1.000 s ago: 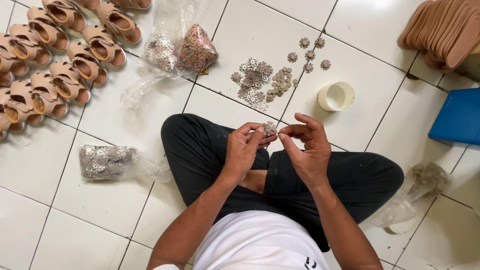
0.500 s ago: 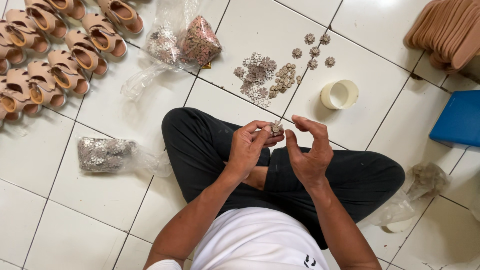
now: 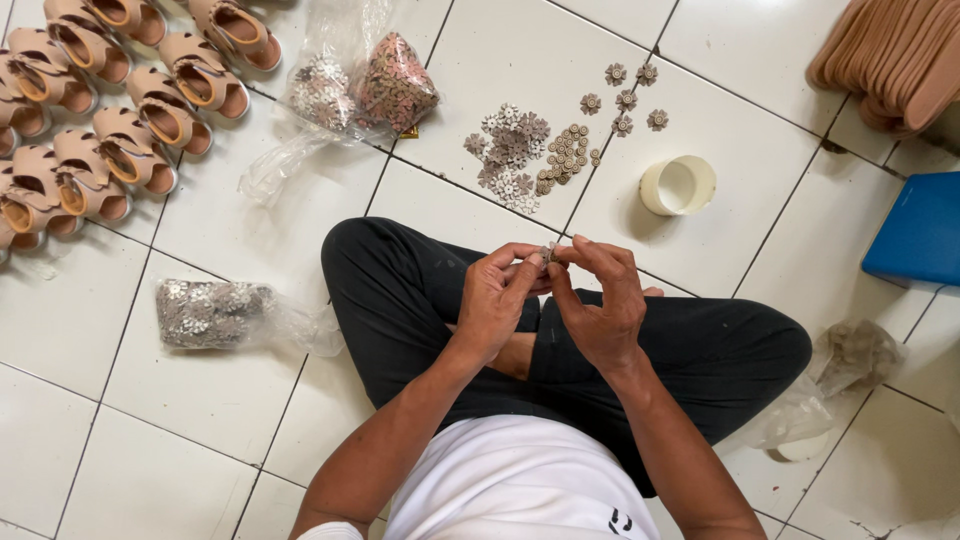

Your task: The person sits on the floor and repeatedly picks up small flower-shaped components and round metal pieces, then presses them together by hand. The assembled units are placed on the floor beside a small white container. The person continues this one-at-a-time assembly for the duration of the clip.

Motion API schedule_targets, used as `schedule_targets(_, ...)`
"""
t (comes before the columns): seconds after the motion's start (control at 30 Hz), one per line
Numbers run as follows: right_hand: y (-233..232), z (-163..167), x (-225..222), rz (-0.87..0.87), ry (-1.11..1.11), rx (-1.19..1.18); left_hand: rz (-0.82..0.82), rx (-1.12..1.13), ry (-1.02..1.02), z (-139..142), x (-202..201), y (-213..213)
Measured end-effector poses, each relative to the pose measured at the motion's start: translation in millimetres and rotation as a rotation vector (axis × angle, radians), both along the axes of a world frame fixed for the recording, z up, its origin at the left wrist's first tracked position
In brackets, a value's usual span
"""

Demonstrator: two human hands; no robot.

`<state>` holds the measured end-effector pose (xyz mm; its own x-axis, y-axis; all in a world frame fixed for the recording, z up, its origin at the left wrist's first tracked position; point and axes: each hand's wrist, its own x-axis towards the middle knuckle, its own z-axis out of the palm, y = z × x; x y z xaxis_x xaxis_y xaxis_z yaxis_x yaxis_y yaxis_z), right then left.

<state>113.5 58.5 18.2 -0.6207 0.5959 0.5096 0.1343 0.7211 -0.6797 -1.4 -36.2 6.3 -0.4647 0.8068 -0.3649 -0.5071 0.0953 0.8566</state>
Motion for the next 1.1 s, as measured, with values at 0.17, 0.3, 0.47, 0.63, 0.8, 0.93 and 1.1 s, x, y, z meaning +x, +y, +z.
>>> schedule_targets(0.17,-1.9,0.1,4.3,-0.016,0.082,-0.106,0.000,0.072,-0.057,-4.7,1.5,-1.3)
schedule_targets(0.3,5.2,-0.7,12.7,-0.077,0.079,-0.641,-0.013,0.107,-0.153,-8.7,-1.0,-3.4)
schedule_targets(0.47,13.7,-9.3,12.6,0.046,0.158,-1.112,-0.036,0.117,-0.087,-7.2,-0.2,-0.3)
schedule_targets(0.63,10.5,-11.6,12.0,0.036,0.159,-1.071,-0.055,0.094,-0.012,0.1,1.5,-1.7)
schedule_targets(0.8,11.6,-7.9,12.1,-0.002,0.118,-0.960,-0.069,0.112,0.003,1.7,0.7,-0.3)
schedule_targets(0.93,12.5,-1.6,13.5,-0.016,0.139,-0.984,-0.083,0.099,-0.005,1.3,1.4,-0.2)
schedule_targets(1.1,6.8,6.9,17.4,-0.029,0.138,-0.935,-0.092,0.056,-0.008,2.1,6.8,0.1)
